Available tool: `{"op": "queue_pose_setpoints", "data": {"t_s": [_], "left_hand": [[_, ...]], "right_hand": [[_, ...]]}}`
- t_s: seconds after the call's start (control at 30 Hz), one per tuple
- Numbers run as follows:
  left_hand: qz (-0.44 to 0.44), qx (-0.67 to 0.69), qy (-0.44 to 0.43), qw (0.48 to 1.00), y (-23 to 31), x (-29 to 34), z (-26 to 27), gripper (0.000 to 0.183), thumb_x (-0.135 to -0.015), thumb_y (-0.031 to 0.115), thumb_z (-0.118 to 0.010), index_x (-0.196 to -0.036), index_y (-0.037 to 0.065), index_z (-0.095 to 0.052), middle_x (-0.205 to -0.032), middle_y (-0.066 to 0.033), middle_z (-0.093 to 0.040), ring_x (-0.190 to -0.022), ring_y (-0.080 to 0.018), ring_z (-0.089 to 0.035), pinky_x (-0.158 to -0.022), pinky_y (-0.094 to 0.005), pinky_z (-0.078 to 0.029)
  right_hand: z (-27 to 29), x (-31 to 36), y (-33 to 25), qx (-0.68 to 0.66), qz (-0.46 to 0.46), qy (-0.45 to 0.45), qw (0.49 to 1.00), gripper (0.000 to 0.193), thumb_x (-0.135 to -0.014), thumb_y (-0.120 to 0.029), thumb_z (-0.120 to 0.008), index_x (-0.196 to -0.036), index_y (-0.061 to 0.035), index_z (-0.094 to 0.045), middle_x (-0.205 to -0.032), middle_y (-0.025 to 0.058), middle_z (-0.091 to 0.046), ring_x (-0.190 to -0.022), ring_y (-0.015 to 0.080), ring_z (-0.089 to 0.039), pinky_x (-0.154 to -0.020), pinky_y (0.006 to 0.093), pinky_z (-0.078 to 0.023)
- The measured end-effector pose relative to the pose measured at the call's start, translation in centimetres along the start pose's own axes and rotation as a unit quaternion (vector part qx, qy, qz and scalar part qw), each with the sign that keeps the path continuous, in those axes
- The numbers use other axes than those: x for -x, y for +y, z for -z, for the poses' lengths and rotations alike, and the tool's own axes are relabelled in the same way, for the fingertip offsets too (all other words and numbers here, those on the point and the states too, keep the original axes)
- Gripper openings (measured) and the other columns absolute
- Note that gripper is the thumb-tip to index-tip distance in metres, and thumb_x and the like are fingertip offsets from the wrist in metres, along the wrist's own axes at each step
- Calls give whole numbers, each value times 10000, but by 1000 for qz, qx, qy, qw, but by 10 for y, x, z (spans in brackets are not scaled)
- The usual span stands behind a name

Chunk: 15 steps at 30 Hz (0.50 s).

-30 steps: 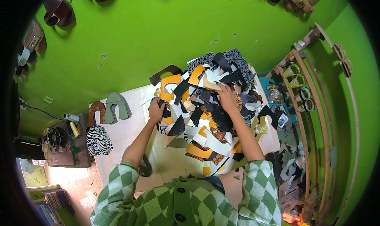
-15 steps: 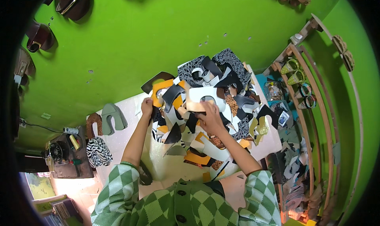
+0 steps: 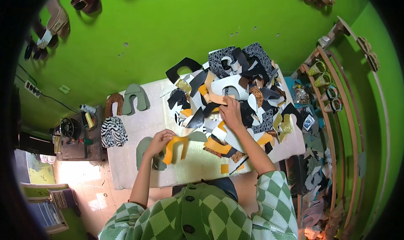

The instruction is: The person sorts through a pile of leather shoe components on a table by hand, picking up individual pieces, turning them over, and placing them into organized stacks according to their shape and color.

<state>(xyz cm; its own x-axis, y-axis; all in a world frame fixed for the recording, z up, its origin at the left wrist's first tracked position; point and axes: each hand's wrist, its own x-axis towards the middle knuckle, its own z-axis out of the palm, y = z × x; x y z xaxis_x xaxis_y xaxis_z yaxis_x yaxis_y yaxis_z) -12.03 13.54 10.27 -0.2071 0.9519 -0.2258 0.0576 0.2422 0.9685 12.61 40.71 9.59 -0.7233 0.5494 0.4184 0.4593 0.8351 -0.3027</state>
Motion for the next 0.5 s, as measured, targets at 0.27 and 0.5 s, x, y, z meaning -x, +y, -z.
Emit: {"op": "queue_pose_setpoints", "data": {"t_s": [0.27,0.5], "left_hand": [[42,-128,63,989,-74,60,-55,126,-863,82,-661,-971,19,-651,-862,-94,-683,-796,-140,-654,-728,-282,-514],[-18,-158,198,967,-137,82,-77,217,-791,8,-677,-998,-8,-617,-879,-111,-667,-763,-193,-642,-711,-303,-522]], "right_hand": [[11,85,-75,-213,-189,48,957,78,-845,-96,-610,-884,-29,-601,-560,69,-526,-497,211,-534,-510,324,-424],[-12,161,-137,-402,-263,-63,875,87,-836,-18,-614,-918,-5,-591,-681,-30,-511,-591,33,-446,-523,212,-355]]}}
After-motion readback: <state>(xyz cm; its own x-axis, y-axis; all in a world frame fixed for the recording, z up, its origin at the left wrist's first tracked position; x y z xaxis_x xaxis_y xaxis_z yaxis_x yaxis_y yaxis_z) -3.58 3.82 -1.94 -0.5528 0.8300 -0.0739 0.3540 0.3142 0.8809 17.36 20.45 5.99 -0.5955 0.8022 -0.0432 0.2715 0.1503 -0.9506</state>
